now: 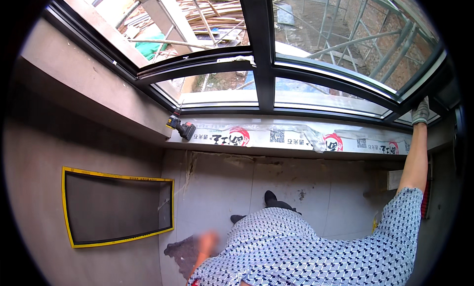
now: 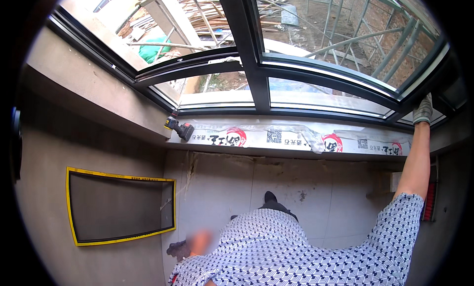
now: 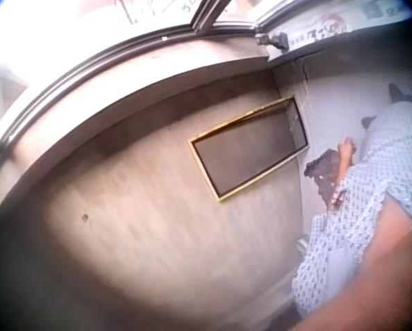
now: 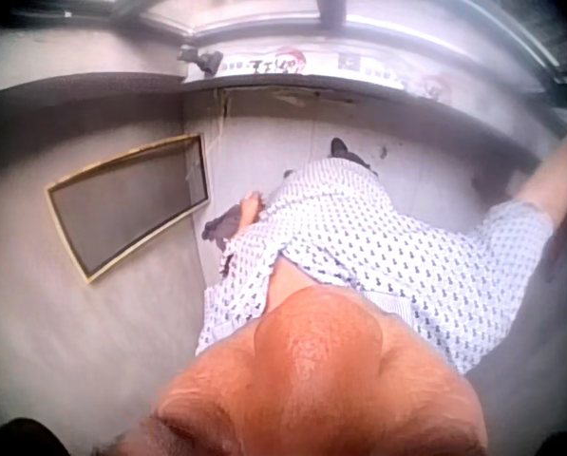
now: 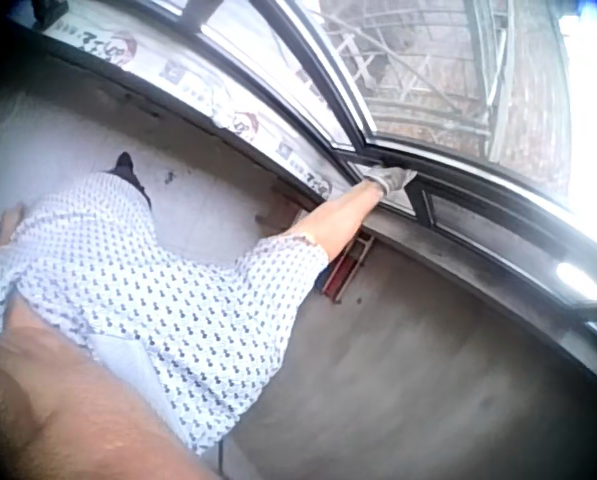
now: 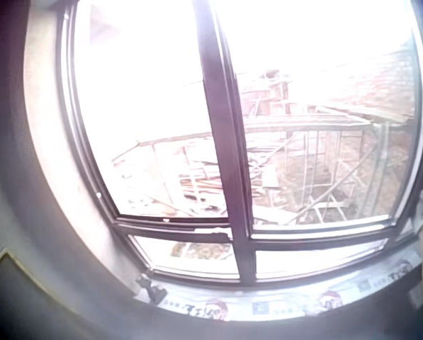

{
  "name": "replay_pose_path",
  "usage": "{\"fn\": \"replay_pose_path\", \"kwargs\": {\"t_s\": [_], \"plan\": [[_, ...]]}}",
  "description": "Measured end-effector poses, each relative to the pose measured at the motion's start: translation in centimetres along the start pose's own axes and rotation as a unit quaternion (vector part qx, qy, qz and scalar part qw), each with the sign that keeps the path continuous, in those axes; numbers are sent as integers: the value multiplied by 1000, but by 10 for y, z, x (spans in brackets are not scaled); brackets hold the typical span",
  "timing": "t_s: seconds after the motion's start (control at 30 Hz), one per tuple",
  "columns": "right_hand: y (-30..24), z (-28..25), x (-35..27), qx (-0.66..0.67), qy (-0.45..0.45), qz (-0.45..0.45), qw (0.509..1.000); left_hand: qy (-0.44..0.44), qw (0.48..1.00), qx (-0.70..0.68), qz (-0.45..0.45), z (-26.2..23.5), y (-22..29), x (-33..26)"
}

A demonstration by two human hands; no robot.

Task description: The person removes yellow protective film from the edges of a window screen frame. They peel the film off by hand, working along the perimeter of the frame to expose the grey surface underneath.

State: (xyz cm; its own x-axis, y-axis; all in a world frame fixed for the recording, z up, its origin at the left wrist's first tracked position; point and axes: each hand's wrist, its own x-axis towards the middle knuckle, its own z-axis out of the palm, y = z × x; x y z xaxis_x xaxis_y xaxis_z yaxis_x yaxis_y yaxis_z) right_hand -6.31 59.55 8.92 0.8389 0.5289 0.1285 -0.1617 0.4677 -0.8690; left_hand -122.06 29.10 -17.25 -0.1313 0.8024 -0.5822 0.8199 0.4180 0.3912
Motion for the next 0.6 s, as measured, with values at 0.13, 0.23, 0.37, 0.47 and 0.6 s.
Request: {"fn": "replay_pose_path", "kwargs": {"t_s": [0.13,0.23,0.37,0.47,0.6], "plan": [[3,0,12,62,38,72,995,33,986,146,78,8,-10,5],[6,5,14,28,29,82,996,58,961,225,151,5,-9,17],[4,0,19,6,99,152,983,27,998,61,-22,-16,17,24],[20,-18,8,-61,94,189,975,51,998,-20,-30,-33,44,14],[97,-50,-89,-495,194,-46,846,108,991,-76,13,-36,54,-4]]}}
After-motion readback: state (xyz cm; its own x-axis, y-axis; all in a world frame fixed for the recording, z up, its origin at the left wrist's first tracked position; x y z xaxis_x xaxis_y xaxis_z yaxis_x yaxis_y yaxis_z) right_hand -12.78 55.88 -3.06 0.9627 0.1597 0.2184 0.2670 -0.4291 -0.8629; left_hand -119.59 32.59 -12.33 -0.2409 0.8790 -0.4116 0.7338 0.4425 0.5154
